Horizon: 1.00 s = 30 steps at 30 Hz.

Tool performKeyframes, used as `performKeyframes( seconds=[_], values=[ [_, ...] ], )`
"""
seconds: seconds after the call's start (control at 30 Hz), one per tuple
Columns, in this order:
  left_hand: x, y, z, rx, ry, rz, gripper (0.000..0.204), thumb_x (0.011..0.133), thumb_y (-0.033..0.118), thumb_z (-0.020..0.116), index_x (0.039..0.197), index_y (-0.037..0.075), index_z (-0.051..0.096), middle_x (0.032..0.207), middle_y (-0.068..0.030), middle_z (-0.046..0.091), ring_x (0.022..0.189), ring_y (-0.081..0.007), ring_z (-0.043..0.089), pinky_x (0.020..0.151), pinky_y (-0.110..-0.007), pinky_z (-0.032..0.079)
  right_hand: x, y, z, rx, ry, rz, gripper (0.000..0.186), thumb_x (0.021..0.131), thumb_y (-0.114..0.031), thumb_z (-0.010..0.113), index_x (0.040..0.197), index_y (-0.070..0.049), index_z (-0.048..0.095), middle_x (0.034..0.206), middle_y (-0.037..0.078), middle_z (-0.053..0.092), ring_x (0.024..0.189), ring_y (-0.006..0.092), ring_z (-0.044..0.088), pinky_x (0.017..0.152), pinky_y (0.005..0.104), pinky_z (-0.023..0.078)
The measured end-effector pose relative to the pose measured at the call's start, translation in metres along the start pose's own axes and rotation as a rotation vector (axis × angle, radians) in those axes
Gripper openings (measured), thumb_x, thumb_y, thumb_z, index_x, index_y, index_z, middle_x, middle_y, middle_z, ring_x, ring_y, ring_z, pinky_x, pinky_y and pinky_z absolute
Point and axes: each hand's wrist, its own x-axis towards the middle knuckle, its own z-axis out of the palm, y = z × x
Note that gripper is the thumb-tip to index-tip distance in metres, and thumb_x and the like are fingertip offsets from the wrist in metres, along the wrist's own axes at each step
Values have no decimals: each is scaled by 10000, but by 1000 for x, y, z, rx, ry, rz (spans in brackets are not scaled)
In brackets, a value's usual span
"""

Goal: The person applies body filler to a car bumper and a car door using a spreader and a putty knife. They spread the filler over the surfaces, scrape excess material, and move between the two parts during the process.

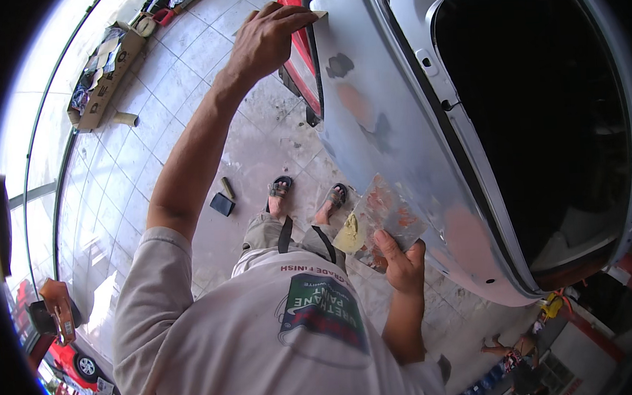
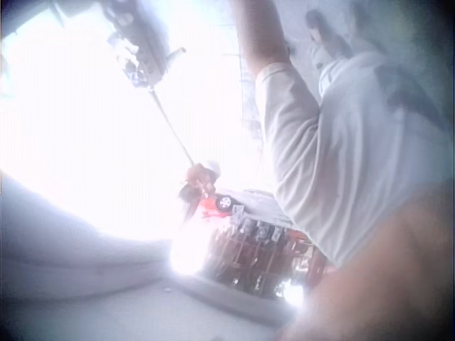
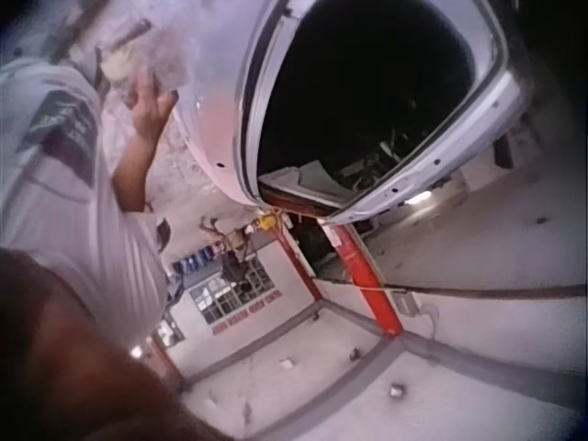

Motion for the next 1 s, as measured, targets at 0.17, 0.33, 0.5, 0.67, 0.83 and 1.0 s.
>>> performKeyframes(
  seconds=[0.17, 0.33, 0.5, 0.67, 0.83, 1.0],
  values=[
    [-29, 18, -3, -96, 3, -23, 417, 915, -39, 683, 1237, 205, 789, 1301, 30, 744, 1211, -192, 655, 1027, -395, 501, 7, -6, -19, 43, 30, 71, 313, 985, -52, 674, 1284, 40, 653, 1190, 89, 716, 1051, 164, 674, 974, 313, 506],
    [-13, -4, -19, -81, -31, 89, 460, 883, -77, 629, 1195, 211, 803, 1230, 12, 774, 1201, -195, 669, 1027, -402, 489, 27, -19, -8, -47, -62, -43, 338, 985, -56, 667, 1308, 40, 637, 1207, 95, 711, 1063, 172, 674, 969, 319, 512],
    [27, -23, 1, -138, -26, 39, 475, 912, -112, 598, 1228, 188, 788, 1259, -43, 762, 1215, -262, 690, 989, -396, 605, 26, -21, -5, -46, -30, 57, 266, 988, -55, 675, 1232, 50, 683, 1169, 83, 727, 1044, 159, 673, 977, 309, 495],
    [-16, 11, -10, -195, 7, 60, 514, 871, -120, 605, 1226, 203, 789, 1254, -36, 762, 1169, -260, 714, 1005, -384, 597, 17, -14, -11, -51, 3, -54, 356, 984, -31, 665, 1331, 35, 620, 1240, 101, 694, 1088, 167, 668, 978, 307, 527],
    [-6, -3, -19, -185, -59, 106, 522, 872, -128, 593, 1224, 204, 788, 1259, -44, 762, 1172, -260, 717, 1002, -386, 599, 15, -14, -9, -42, -1, -53, 350, 981, -26, 665, 1322, 38, 623, 1266, 106, 687, 1117, 187, 666, 993, 318, 522],
    [42, -31, -10, -133, -90, 61, 564, 854, -158, 574, 1214, 219, 790, 1262, -33, 763, 1149, -258, 729, 889, -391, 636, 14, -12, 1, -8, -19, -27, 371, 977, -32, 665, 1338, 38, 612, 1275, 107, 683, 1119, 195, 668, 1002, 323, 520]
  ],
)
